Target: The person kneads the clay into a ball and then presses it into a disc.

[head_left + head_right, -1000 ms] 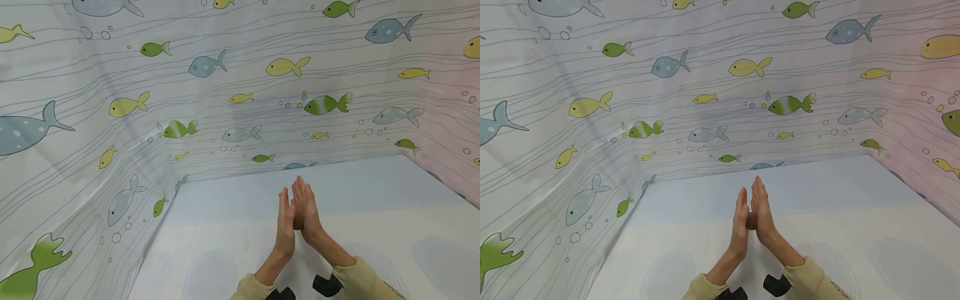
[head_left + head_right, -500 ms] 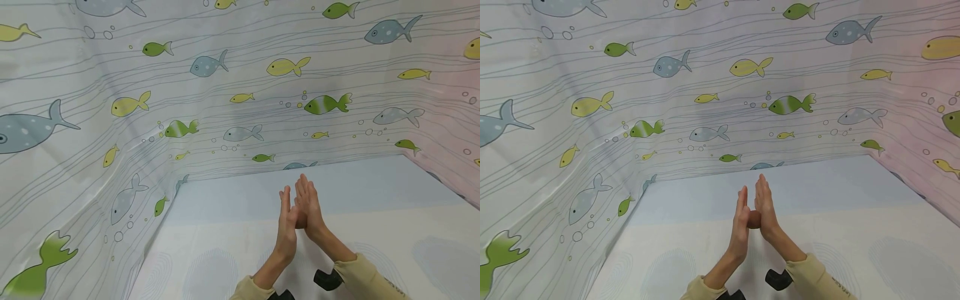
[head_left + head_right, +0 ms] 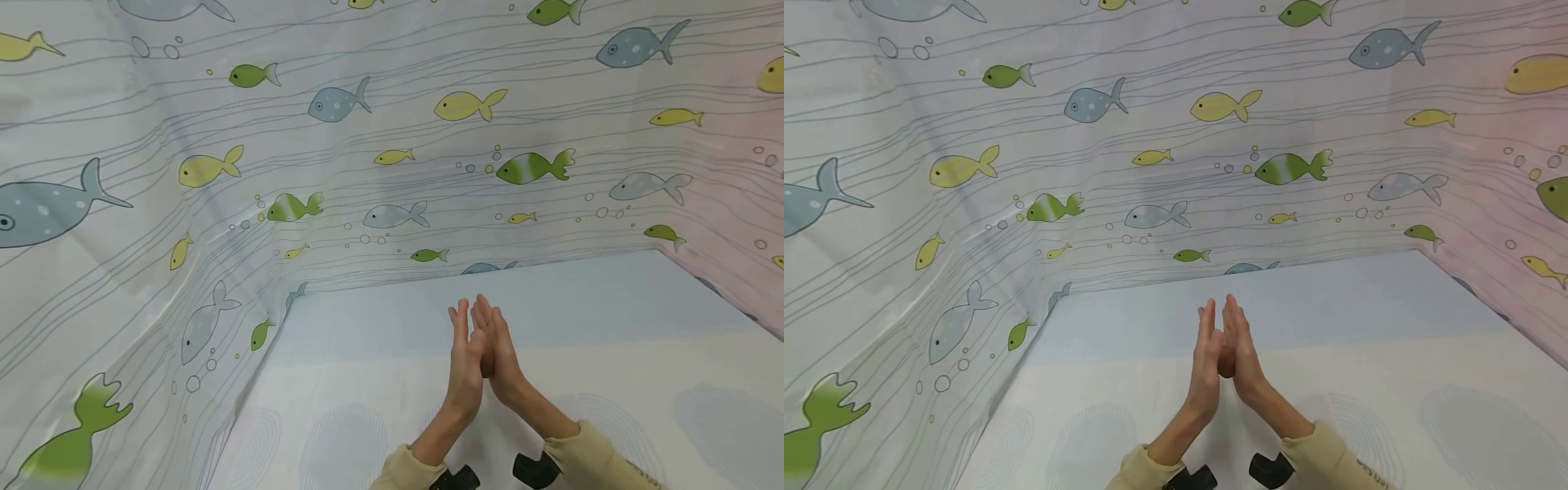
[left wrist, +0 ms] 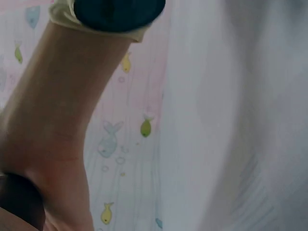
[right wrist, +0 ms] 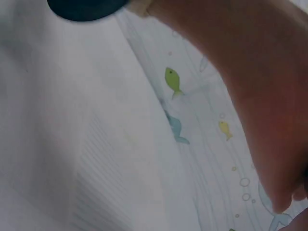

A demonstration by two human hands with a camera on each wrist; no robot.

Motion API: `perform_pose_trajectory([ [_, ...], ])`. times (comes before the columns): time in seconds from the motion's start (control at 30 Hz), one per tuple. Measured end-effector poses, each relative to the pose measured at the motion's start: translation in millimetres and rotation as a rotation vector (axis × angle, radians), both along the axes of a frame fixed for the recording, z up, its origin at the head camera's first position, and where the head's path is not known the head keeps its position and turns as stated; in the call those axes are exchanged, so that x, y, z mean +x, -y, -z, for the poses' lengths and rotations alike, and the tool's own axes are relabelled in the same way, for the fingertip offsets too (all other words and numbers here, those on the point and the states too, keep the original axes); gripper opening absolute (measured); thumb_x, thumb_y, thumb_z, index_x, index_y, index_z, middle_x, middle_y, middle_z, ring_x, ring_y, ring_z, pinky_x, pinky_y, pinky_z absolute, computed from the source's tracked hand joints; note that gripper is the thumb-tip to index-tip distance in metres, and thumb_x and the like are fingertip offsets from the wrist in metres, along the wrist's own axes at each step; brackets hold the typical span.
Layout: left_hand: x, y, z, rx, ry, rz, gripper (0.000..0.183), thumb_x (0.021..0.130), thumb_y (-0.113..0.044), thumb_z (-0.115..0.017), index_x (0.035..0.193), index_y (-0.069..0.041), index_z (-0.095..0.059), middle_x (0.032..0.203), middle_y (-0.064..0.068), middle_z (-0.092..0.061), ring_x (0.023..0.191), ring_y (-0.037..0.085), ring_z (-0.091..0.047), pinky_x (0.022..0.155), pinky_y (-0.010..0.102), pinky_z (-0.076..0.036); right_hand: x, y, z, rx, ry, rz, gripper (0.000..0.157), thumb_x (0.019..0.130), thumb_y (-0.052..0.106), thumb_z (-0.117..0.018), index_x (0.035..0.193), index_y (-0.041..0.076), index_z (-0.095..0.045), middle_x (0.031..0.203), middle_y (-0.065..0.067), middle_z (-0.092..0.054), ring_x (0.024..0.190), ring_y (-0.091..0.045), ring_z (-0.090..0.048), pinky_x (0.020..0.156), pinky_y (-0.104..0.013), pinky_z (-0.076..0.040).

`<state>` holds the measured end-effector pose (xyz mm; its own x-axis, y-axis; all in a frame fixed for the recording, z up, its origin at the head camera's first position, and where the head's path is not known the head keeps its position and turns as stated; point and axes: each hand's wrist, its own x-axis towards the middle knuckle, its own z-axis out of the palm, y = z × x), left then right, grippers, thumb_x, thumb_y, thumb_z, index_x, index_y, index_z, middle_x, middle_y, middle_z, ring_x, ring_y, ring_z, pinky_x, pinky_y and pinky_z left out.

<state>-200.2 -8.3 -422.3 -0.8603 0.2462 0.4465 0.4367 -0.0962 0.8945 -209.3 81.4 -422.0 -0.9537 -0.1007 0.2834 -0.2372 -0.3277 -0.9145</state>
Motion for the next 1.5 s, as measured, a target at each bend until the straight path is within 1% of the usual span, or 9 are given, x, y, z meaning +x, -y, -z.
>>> perform_pose_trajectory([
  [0.1,-8.0,0.8,3.3,0.022,0.012,-0.039,0.063,0.103,-0.042,-0.032,0.159,-0.018,-0.014,0.166,-0.002,-0.006,0.153,0.022,0.005,0.118,0.06,-0.002,8.2,7.0,-1.4,0.018,-0.006,-0.005,0.068,0.104,0.05,-0.01,0.16,0.012,0.003,0.167,-0.005,0.004,0.153,-0.026,0.007,0.119,-0.057,0.002],
  [0.2,-14.3,1.3,5.2,0.027,0.023,-0.077,0.062,0.104,-0.039,-0.033,0.159,-0.016,-0.016,0.166,0.0,-0.008,0.153,0.021,-0.004,0.12,0.057,-0.004,13.9,11.0,-4.2,0.018,-0.002,-0.009,0.068,0.105,0.049,-0.01,0.16,0.012,0.001,0.167,-0.005,0.002,0.153,-0.025,0.005,0.12,-0.056,0.0],
  [0.27,-17.4,1.7,4.6,0.03,0.028,-0.091,0.062,0.104,-0.039,-0.033,0.159,-0.015,-0.016,0.166,0.002,-0.006,0.153,0.022,-0.004,0.119,0.059,-0.004,16.3,11.7,-6.0,0.014,0.0,-0.009,0.067,0.105,0.049,-0.01,0.16,0.01,0.0,0.167,-0.005,0.001,0.153,-0.026,0.003,0.119,-0.057,-0.001],
  [0.43,-25.8,5.0,-1.6,0.048,0.045,-0.11,0.064,0.103,-0.041,-0.032,0.159,-0.015,-0.016,0.166,0.004,-0.004,0.153,0.024,0.005,0.118,0.06,-0.001,20.4,12.5,-9.2,0.002,-0.004,-0.04,0.068,0.106,0.049,-0.009,0.16,0.009,0.002,0.166,-0.007,0.002,0.152,-0.03,0.001,0.117,-0.063,-0.002],
  [0.7,-43.9,17.4,-13.5,0.108,0.085,-0.169,0.065,0.103,-0.046,-0.03,0.159,-0.017,-0.017,0.166,0.005,-0.004,0.153,0.026,0.005,0.117,0.063,-0.001,34.7,18.0,-16.1,-0.029,0.022,-0.108,0.067,0.106,0.048,-0.009,0.159,0.009,0.004,0.166,-0.011,0.005,0.152,-0.031,0.003,0.118,-0.06,-0.001],
  [0.87,-50.0,22.2,-18.1,0.128,0.099,-0.191,0.065,0.103,-0.047,-0.029,0.159,-0.018,-0.018,0.166,0.005,-0.003,0.153,0.025,0.004,0.118,0.062,-0.004,42.7,21.5,-20.0,-0.028,0.002,-0.143,0.067,0.106,0.047,-0.007,0.158,0.009,0.009,0.165,-0.013,0.01,0.152,-0.031,0.009,0.118,-0.059,0.0],
  [1.13,-51.6,22.8,-15.0,0.138,0.104,-0.17,0.065,0.103,-0.048,-0.027,0.16,-0.017,-0.016,0.166,0.004,-0.006,0.153,0.026,0.006,0.117,0.063,0.0,44.6,23.8,-25.5,-0.05,-0.012,-0.126,0.066,0.106,0.046,-0.007,0.158,0.009,0.009,0.166,-0.01,0.01,0.152,-0.03,0.008,0.118,-0.059,-0.002],
  [1.37,-43.9,19.1,-7.2,0.169,0.131,-0.061,0.066,0.103,-0.044,-0.022,0.16,-0.013,-0.01,0.166,0.005,-0.005,0.153,0.026,0.001,0.119,0.06,-0.004,40.6,21.8,-27.0,-0.09,-0.029,-0.084,0.067,0.106,0.047,-0.009,0.159,0.009,0.007,0.166,-0.006,0.007,0.153,-0.028,0.006,0.118,-0.059,0.003],
  [1.5,-34.7,12.9,-1.9,0.161,0.102,-0.008,0.065,0.103,-0.041,-0.021,0.16,-0.011,-0.009,0.166,0.005,-0.008,0.153,0.023,-0.004,0.121,0.053,-0.003,32.0,19.9,-25.2,-0.101,-0.011,-0.031,0.069,0.106,0.049,-0.01,0.159,0.009,0.005,0.166,-0.005,0.003,0.153,-0.027,0.002,0.12,-0.052,0.001],
])
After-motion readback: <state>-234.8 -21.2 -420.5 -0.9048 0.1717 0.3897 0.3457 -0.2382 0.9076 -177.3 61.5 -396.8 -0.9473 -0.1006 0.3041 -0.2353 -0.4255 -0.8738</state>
